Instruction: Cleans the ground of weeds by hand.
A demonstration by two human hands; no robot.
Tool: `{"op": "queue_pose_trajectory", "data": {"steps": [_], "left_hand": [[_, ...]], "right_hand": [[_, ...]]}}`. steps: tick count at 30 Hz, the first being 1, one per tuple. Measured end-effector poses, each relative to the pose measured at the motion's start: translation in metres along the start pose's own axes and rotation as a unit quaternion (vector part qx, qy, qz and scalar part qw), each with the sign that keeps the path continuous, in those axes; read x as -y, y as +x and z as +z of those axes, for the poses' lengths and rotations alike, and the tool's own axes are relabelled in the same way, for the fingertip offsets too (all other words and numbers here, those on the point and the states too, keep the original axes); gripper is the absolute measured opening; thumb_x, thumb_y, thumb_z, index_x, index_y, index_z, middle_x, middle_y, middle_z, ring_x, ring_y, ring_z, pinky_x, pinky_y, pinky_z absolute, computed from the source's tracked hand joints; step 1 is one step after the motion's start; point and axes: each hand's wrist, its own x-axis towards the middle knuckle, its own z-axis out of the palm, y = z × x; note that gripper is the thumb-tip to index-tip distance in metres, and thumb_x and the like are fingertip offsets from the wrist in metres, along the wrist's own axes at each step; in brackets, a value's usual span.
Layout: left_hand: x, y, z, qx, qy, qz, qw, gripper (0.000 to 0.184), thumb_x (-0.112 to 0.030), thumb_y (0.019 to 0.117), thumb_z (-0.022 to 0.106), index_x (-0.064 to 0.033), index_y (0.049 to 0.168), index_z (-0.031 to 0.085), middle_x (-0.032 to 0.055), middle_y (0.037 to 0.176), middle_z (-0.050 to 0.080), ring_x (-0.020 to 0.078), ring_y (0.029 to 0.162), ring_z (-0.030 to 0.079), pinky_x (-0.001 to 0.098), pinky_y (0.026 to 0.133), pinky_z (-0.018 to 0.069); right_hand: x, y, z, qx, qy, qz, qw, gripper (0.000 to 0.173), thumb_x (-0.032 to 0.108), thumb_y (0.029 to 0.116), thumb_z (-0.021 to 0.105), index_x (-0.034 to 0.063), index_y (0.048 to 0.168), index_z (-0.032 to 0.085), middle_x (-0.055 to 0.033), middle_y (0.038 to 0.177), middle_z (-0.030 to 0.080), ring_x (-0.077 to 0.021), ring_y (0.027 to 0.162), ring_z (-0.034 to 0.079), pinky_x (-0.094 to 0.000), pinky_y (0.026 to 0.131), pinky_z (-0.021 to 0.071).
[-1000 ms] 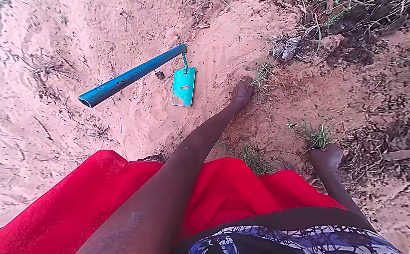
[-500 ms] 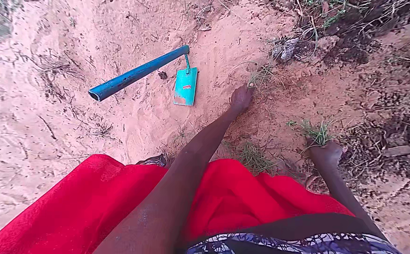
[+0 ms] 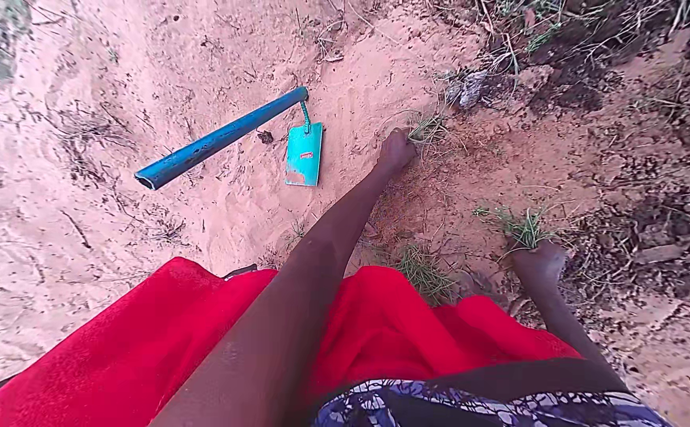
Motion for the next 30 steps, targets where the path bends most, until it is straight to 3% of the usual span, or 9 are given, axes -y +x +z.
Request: {"op": "queue_pose_trajectory", "data": {"steps": [1,6,8,11,13,17,20,23,30], "left_hand": [[-0.001,0.004,0.001,0.018,0.011,0.023,1.0,0.044,-0.012,0.1002,0.057,-0.0021,0.143,0.058,0.028,0.143,0.053,0.0421,0.131,0.056,0.0587,0.108,0.046],[-0.011,0.002,-0.002,0.066,0.026,0.045,0.997,0.037,-0.011,0.0996,0.061,0.0055,0.132,0.059,0.0292,0.146,0.047,0.0416,0.129,0.056,0.0549,0.106,0.0483],[-0.004,0.002,-0.002,0.062,-0.042,0.051,0.996,0.03,-0.014,0.1044,0.056,0.007,0.125,0.062,0.0281,0.124,0.064,0.0396,0.116,0.064,0.0562,0.101,0.048],[0.011,0.011,0.005,0.054,-0.126,0.063,0.988,0.032,-0.017,0.1093,0.046,0.0052,0.126,0.063,0.0251,0.11,0.068,0.0361,0.106,0.065,0.0548,0.097,0.0473],[0.007,0.013,0.001,0.063,-0.094,0.063,0.992,0.039,-0.018,0.112,0.04,0.0023,0.14,0.057,0.0267,0.126,0.066,0.0393,0.122,0.063,0.0568,0.108,0.0438],[-0.006,0.004,0.003,0.096,0.072,0.04,0.992,0.042,-0.026,0.1131,0.033,-0.0001,0.133,0.059,0.0266,0.127,0.066,0.0434,0.125,0.061,0.064,0.103,0.0459],[-0.003,-0.015,0.008,0.06,0.028,0.007,0.998,0.041,-0.024,0.1132,0.033,0.0026,0.13,0.059,0.0277,0.125,0.066,0.0432,0.124,0.061,0.0627,0.103,0.046],[0.004,-0.037,0.007,0.024,-0.057,-0.016,0.998,0.041,-0.019,0.1127,0.035,0.0062,0.139,0.054,0.031,0.129,0.063,0.0448,0.127,0.059,0.0619,0.108,0.0421],[0.011,-0.05,0.034,-0.105,-0.234,-0.096,0.962,0.043,-0.024,0.1138,0.035,0.0088,0.128,0.059,0.0293,0.114,0.065,0.0398,0.112,0.062,0.0573,0.1,0.0449]], "right_hand": [[0.001,0.0,0.0,0.004,-0.001,0.005,1.0,0.035,0.016,0.0986,0.062,-0.0169,0.11,0.064,-0.0399,0.108,0.065,-0.0545,0.11,0.063,-0.0683,0.095,0.0432],[0.002,0.0,0.0,0.007,-0.007,0.011,1.0,0.036,0.017,0.0983,0.063,-0.0163,0.111,0.065,-0.0398,0.109,0.066,-0.0551,0.111,0.063,-0.0688,0.095,0.0428],[0.001,0.001,0.0,0.005,-0.006,0.004,1.0,0.036,0.017,0.098,0.063,-0.0169,0.111,0.064,-0.0404,0.109,0.065,-0.0551,0.111,0.063,-0.0689,0.096,0.0425],[-0.001,0.001,0.003,-0.004,-0.006,0.0,1.0,0.039,0.02,0.0988,0.062,-0.0181,0.11,0.064,-0.0416,0.109,0.065,-0.0569,0.112,0.062,-0.0698,0.096,0.0422],[-0.001,0.002,0.004,-0.009,-0.008,0.0,1.0,0.041,0.022,0.0993,0.062,-0.018,0.109,0.064,-0.0417,0.109,0.065,-0.0571,0.112,0.062,-0.0698,0.095,0.0423],[0.0,0.001,0.003,-0.004,-0.008,0.004,1.0,0.04,0.022,0.0996,0.062,-0.0169,0.111,0.064,-0.0405,0.11,0.065,-0.0555,0.112,0.062,-0.0691,0.096,0.0425],[-0.001,0.003,0.003,-0.003,-0.008,0.005,1.0,0.039,0.02,0.0991,0.062,-0.0173,0.111,0.064,-0.0408,0.11,0.065,-0.0553,0.112,0.062,-0.0691,0.096,0.0423],[0.0,0.001,0.003,-0.008,-0.002,-0.007,1.0,0.039,0.018,0.0996,0.06,-0.0183,0.112,0.063,-0.0416,0.111,0.064,-0.056,0.113,0.062,-0.069,0.097,0.0419],[-0.003,0.0,0.002,0.0,0.001,-0.021,1.0,0.038,0.016,0.0986,0.061,-0.0193,0.11,0.064,-0.0419,0.111,0.065,-0.0572,0.113,0.062,-0.069,0.097,0.0419]]}}
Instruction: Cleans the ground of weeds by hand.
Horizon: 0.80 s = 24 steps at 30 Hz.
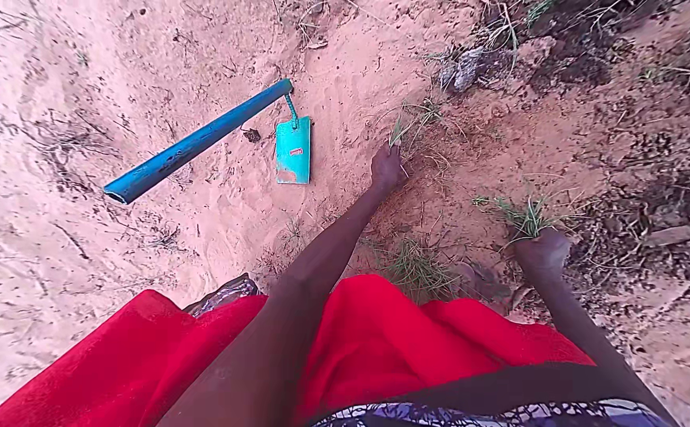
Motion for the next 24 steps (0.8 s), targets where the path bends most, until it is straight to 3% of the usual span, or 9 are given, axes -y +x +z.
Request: {"op": "queue_pose_trajectory", "data": {"steps": [4,8,11,14,17,19,22,24], "left_hand": [[0.007,-0.005,0.006,-0.018,-0.039,-0.009,0.999,0.041,-0.024,0.1136,0.036,0.0082,0.121,0.06,0.0251,0.104,0.064,0.0347,0.102,0.061,0.0537,0.093,0.0463],[0.002,-0.029,0.006,-0.03,-0.076,-0.023,0.996,0.038,-0.019,0.1121,0.039,0.008,0.134,0.056,0.0279,0.12,0.064,0.0339,0.113,0.061,0.052,0.1,0.0466],[0.001,-0.036,0.005,-0.025,-0.068,-0.053,0.996,0.046,-0.036,0.1133,0.034,0.0015,0.126,0.057,0.0216,0.105,0.061,0.0309,0.095,0.059,0.0516,0.082,0.049],[0.005,-0.034,0.005,-0.017,-0.09,-0.058,0.994,0.048,-0.041,0.1124,0.036,0.0004,0.124,0.058,0.019,0.102,0.061,0.0275,0.091,0.059,0.0484,0.082,0.0495],[0.006,-0.044,0.0,0.01,-0.078,-0.056,0.995,0.048,-0.046,0.1114,0.036,-0.0036,0.122,0.057,0.0138,0.093,0.056,0.0225,0.08,0.055,0.043,0.072,0.0486],[0.003,-0.053,-0.004,0.02,-0.067,-0.058,0.996,0.045,-0.041,0.1121,0.037,-0.0013,0.119,0.057,0.0121,0.086,0.054,0.0205,0.073,0.053,0.0401,0.067,0.048],[0.006,-0.062,-0.013,0.012,-0.089,-0.048,0.995,0.039,-0.032,0.1126,0.04,0.0017,0.119,0.058,0.0098,0.083,0.054,0.017,0.072,0.052,0.037,0.069,0.0479],[0.008,-0.068,-0.022,0.005,-0.093,-0.037,0.995,0.037,-0.033,0.1125,0.04,-0.0014,0.112,0.058,0.0064,0.078,0.049,0.0148,0.067,0.048,0.0345,0.064,0.0456]], "right_hand": [[0.002,-0.003,-0.003,0.007,-0.007,-0.002,1.0,0.036,0.015,0.0973,0.062,-0.0196,0.107,0.065,-0.0417,0.109,0.065,-0.0577,0.11,0.063,-0.07,0.095,0.0423],[0.003,-0.006,-0.005,0.005,0.002,-0.008,1.0,0.032,0.011,0.0937,0.061,-0.0207,0.098,0.065,-0.0426,0.1,0.065,-0.0591,0.101,0.064,-0.0717,0.088,0.043],[-0.004,-0.007,0.002,-0.037,0.013,-0.047,0.998,0.03,0.009,0.0903,0.061,-0.0199,0.095,0.066,-0.0419,0.097,0.066,-0.0598,0.098,0.066,-0.0714,0.086,0.0452],[-0.01,-0.005,0.009,-0.07,0.018,-0.076,0.994,0.03,0.01,0.0869,0.062,-0.0188,0.091,0.067,-0.0408,0.094,0.067,-0.0597,0.095,0.066,-0.0709,0.084,0.0462],[-0.012,-0.005,0.012,-0.078,0.01,-0.084,0.993,0.031,0.013,0.0873,0.062,-0.0178,0.088,0.067,-0.0409,0.093,0.067,-0.0605,0.093,0.067,-0.0725,0.081,0.0461],[-0.011,-0.005,0.011,-0.072,0.01,-0.08,0.994,0.031,0.012,0.0881,0.061,-0.0181,0.09,0.067,-0.0412,0.094,0.067,-0.0614,0.095,0.066,-0.0737,0.082,0.0455],[-0.004,-0.005,0.006,-0.043,-0.005,-0.039,0.998,0.032,0.012,0.0908,0.06,-0.0193,0.096,0.066,-0.0425,0.099,0.066,-0.0612,0.1,0.065,-0.0733,0.085,0.0442],[0.003,-0.004,0.001,-0.013,-0.009,-0.001,1.0,0.033,0.012,0.094,0.058,-0.0196,0.103,0.065,-0.0431,0.105,0.065,-0.0602,0.107,0.063,-0.0723,0.091,0.0428]]}}
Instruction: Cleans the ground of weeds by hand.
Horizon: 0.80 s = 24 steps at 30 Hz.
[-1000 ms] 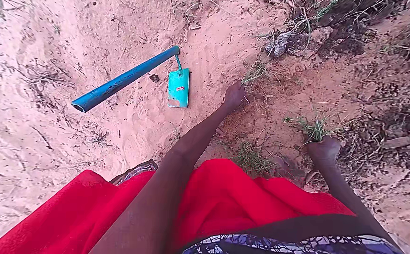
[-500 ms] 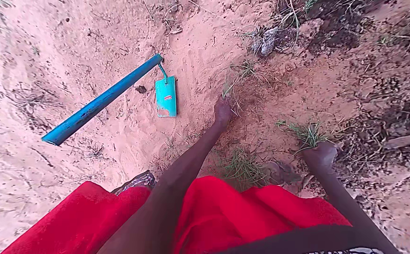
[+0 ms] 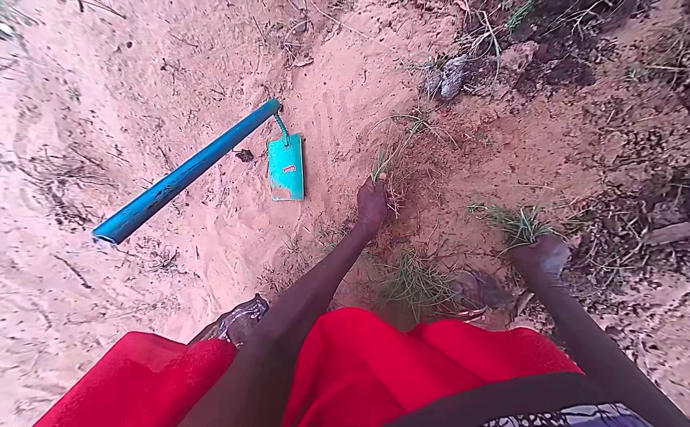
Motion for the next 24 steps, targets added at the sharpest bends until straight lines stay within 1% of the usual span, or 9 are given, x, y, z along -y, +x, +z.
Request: {"op": "queue_pose_trajectory", "data": {"steps": [2,4,8,12,15,17,19,21,24], "left_hand": [[-0.002,-0.007,-0.014,-0.001,0.026,0.027,0.999,0.037,-0.039,0.1122,0.038,-0.0062,0.111,0.056,0.0048,0.076,0.046,0.0137,0.062,0.046,0.0334,0.06,0.0439],[-0.013,0.003,-0.033,-0.039,0.023,0.091,0.995,0.036,-0.031,0.1123,0.041,0.0006,0.113,0.058,0.0088,0.078,0.052,0.017,0.067,0.051,0.0383,0.065,0.0463],[-0.053,0.032,-0.073,-0.132,-0.106,0.166,0.972,0.028,-0.024,0.1125,0.039,-0.0055,0.097,0.053,-0.0033,0.068,0.045,0.0049,0.051,0.044,0.0228,0.049,0.0405],[-0.085,0.0,-0.059,-0.036,-0.19,0.119,0.974,0.027,-0.026,0.1128,0.038,-0.0125,0.092,0.05,-0.006,0.06,0.044,0.0021,0.043,0.037,0.0179,0.041,0.0315],[-0.071,-0.049,-0.011,0.063,-0.143,0.051,0.986,0.028,-0.034,0.1124,0.039,-0.0126,0.099,0.053,-0.0037,0.062,0.042,0.0046,0.044,0.035,0.0197,0.04,0.0318],[-0.057,-0.07,0.027,0.094,-0.089,0.028,0.991,0.031,-0.032,0.1127,0.039,-0.0063,0.107,0.055,0.0028,0.072,0.045,0.0118,0.057,0.042,0.0285,0.055,0.039],[-0.052,-0.08,0.059,0.1,-0.059,0.021,0.993,0.03,-0.017,0.1117,0.043,0.0054,0.125,0.058,0.0195,0.101,0.064,0.0245,0.09,0.061,0.0408,0.085,0.0513],[-0.052,-0.084,0.081,0.094,-0.038,0.004,0.995,0.033,-0.008,0.1093,0.046,0.0092,0.136,0.055,0.0296,0.132,0.058,0.0356,0.118,0.059,0.0459,0.104,0.0467],[-0.044,-0.09,0.099,0.116,-0.074,-0.005,0.99,0.04,-0.008,0.1105,0.041,0.009,0.146,0.046,0.0334,0.144,0.05,0.04,0.132,0.052,0.0483,0.113,0.0405]], "right_hand": [[0.001,-0.003,-0.003,-0.001,0.019,0.009,1.0,0.032,0.01,0.0943,0.058,-0.0195,0.104,0.064,-0.0426,0.107,0.065,-0.0577,0.109,0.063,-0.0697,0.094,0.0426],[0.004,-0.007,-0.006,-0.024,0.055,-0.005,0.998,0.029,0.007,0.0936,0.057,-0.0197,0.103,0.064,-0.0416,0.105,0.065,-0.056,0.108,0.063,-0.0678,0.094,0.0438],[0.027,-0.013,-0.011,-0.04,0.146,-0.006,0.988,0.033,0.016,0.0997,0.063,-0.0145,0.114,0.065,-0.0332,0.107,0.068,-0.0394,0.104,0.067,-0.0558,0.096,0.0475],[0.048,-0.007,-0.002,-0.018,0.313,-0.004,0.95,0.035,0.017,0.0983,0.069,-0.0075,0.122,0.06,-0.0106,0.101,0.066,-0.0069,0.088,0.063,-0.0294,0.085,0.0534],[0.064,-0.013,0.002,0.046,0.467,-0.035,0.882,0.013,0.008,0.0989,0.062,0.0024,0.11,0.058,0.0058,0.081,0.065,0.0001,0.068,0.064,-0.0189,0.067,0.0577],[0.069,-0.015,0.005,0.104,0.535,-0.07,0.835,0.012,0.007,0.0966,0.058,0.0053,0.108,0.06,0.0044,0.086,0.071,-0.0036,0.073,0.068,-0.021,0.071,0.059],[0.066,-0.017,0.007,0.152,0.537,-0.093,0.825,0.039,0.015,0.0894,0.07,0.0049,0.123,0.054,0.0047,0.102,0.069,-0.0029,0.093,0.069,-0.0228,0.086,0.0592],[0.062,-0.021,0.006,0.175,0.551,-0.077,0.812,0.059,0.017,0.0801,0.08,0.0065,0.128,0.048,0.0069,0.103,0.067,-0.0009,0.094,0.068,-0.0218,0.086,0.0592],[0.055,-0.023,0.004,0.184,0.578,-0.024,0.795,0.055,0.013,0.0758,0.079,0.0102,0.121,0.048,0.0073,0.092,0.069,-0.0028,0.082,0.07,-0.023,0.074,0.0613]]}}
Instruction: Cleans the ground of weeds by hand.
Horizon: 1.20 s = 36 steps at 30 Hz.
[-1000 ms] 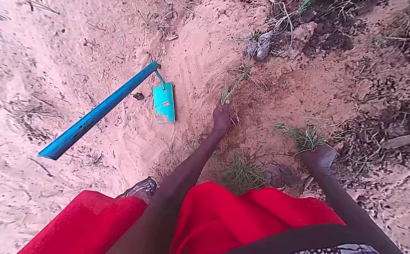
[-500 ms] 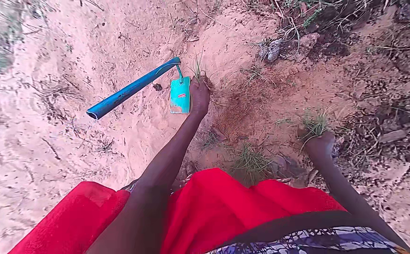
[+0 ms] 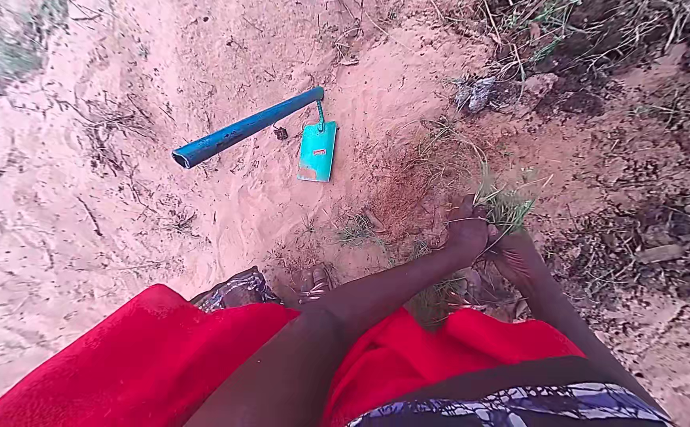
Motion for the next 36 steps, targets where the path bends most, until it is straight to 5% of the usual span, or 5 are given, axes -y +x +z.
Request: {"op": "queue_pose_trajectory", "data": {"steps": [9,13,17,28,36], "left_hand": [[-0.016,0.001,-0.016,0.31,0.021,-0.072,0.948,0.063,-0.026,0.1125,0.041,-0.0017,0.164,0.014,0.0266,0.162,0.032,0.0324,0.149,0.037,0.0465,0.122,0.0307],[-0.046,0.032,-0.066,0.097,0.152,0.065,0.981,0.041,-0.026,0.1123,0.043,-0.0041,0.145,0.054,0.0221,0.121,0.068,0.0323,0.095,0.072,0.0493,0.082,0.0603],[-0.064,0.103,-0.124,-0.08,0.241,0.169,0.952,0.031,-0.006,0.1063,0.044,0.0021,0.129,0.063,0.0206,0.119,0.07,0.0297,0.104,0.07,0.0469,0.094,0.0549],[-0.081,0.139,-0.088,0.101,0.649,-0.05,0.752,0.031,-0.011,0.0989,0.061,0.0056,0.125,0.063,0.0276,0.135,0.061,0.0453,0.129,0.057,0.0679,0.099,0.047],[-0.051,0.155,-0.122,0.238,0.711,0.09,0.656,0.031,-0.018,0.1054,0.054,-0.0033,0.131,0.064,0.0254,0.129,0.065,0.0447,0.126,0.059,0.0647,0.103,0.0458]], "right_hand": [[-0.001,0.0,-0.005,-0.131,0.081,-0.002,0.988,0.019,-0.002,0.1033,0.041,0.0104,0.106,0.055,0.0056,0.083,0.068,-0.0018,0.077,0.067,-0.0216,0.072,0.0593],[0.006,0.014,-0.047,-0.182,0.264,-0.021,0.947,0.023,0.017,0.1133,0.031,0.0126,0.104,0.052,0.0006,0.078,0.068,-0.0089,0.07,0.069,-0.0283,0.067,0.0616],[0.02,-0.003,-0.096,-0.303,0.161,-0.059,0.937,0.016,0.011,0.1102,0.035,0.0127,0.112,0.05,0.0028,0.09,0.062,-0.005,0.081,0.064,-0.0263,0.075,0.058],[-0.002,-0.006,-0.108,-0.387,-0.18,-0.032,0.904,0.047,0.006,0.1023,0.06,-0.0109,0.143,0.044,-0.0174,0.13,0.059,-0.0087,0.111,0.06,-0.0226,0.097,0.0506],[-0.008,-0.001,-0.104,-0.349,-0.306,0.014,0.886,0.041,0.005,0.0966,0.059,-0.0097,0.134,0.054,-0.0211,0.127,0.063,-0.0139,0.113,0.063,-0.0311,0.101,0.0492]]}}
